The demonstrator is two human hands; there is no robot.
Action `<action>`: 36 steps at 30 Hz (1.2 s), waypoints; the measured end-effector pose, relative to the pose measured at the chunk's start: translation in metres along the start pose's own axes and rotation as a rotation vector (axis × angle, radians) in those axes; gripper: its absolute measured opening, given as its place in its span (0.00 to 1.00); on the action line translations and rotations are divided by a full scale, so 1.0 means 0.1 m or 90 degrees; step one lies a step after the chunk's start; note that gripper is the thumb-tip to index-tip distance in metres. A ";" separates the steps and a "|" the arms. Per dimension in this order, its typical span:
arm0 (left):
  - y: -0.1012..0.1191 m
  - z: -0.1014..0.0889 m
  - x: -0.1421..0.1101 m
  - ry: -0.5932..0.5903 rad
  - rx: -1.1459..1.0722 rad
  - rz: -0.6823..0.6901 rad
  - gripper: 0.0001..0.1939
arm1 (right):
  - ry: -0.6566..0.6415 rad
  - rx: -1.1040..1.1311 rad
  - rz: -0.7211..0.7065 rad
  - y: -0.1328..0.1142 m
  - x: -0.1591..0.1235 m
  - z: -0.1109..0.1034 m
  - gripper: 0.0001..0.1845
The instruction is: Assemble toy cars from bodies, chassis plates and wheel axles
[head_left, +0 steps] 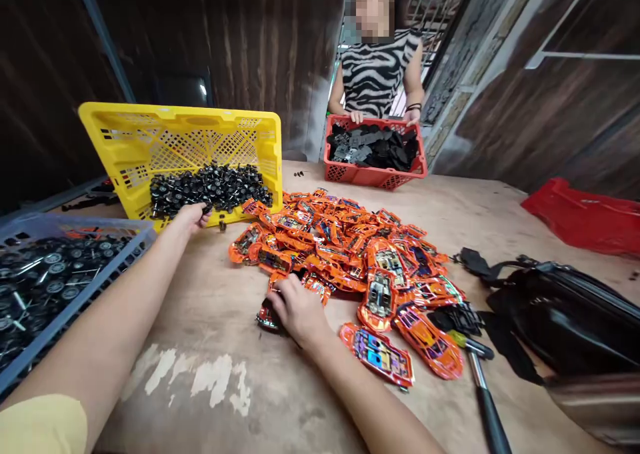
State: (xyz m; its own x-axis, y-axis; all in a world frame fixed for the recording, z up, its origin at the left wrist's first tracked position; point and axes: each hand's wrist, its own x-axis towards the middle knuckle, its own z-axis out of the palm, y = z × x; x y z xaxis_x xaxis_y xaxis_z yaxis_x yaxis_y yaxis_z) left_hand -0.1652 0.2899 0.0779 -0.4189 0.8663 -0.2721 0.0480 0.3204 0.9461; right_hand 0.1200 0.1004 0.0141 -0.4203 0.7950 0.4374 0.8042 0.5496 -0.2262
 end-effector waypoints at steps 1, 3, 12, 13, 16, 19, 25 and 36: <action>0.00 -0.04 -0.12 -0.028 -0.030 -0.009 0.12 | 0.036 0.029 0.019 -0.01 -0.02 -0.07 0.11; -0.08 -0.11 -0.40 -0.084 -0.071 -0.020 0.13 | 0.075 0.068 0.022 -0.08 -0.13 -0.23 0.11; -0.89 0.09 -1.91 -0.432 -0.175 -0.069 0.17 | -0.038 0.131 0.059 -0.33 -0.89 -0.11 0.09; -0.95 0.16 -2.03 -0.473 -0.177 -0.073 0.18 | -0.020 0.195 0.083 -0.34 -0.89 -0.07 0.13; -1.07 0.36 -2.30 -0.525 -0.166 -0.071 0.22 | 0.064 0.375 0.178 -0.33 -0.82 -0.05 0.24; -1.11 0.52 -2.45 -0.574 -0.226 -0.096 0.23 | 0.107 0.485 0.218 -0.27 -0.73 -0.12 0.24; -1.12 0.74 -2.60 -0.630 -0.355 -0.147 0.21 | 0.165 0.477 0.166 -0.18 -0.75 -0.23 0.29; -1.45 0.47 -2.77 -0.358 0.307 0.461 0.14 | 0.135 0.321 0.140 0.16 -1.28 -0.58 0.14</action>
State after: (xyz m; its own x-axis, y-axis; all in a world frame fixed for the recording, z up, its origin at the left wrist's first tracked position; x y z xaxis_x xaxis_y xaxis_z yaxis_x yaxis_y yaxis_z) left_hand -0.0137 0.0217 0.0082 0.3330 0.9268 0.1737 0.5298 -0.3363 0.7786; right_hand 0.2111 -0.0074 0.0048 -0.1313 0.8636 0.4867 0.5421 0.4736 -0.6942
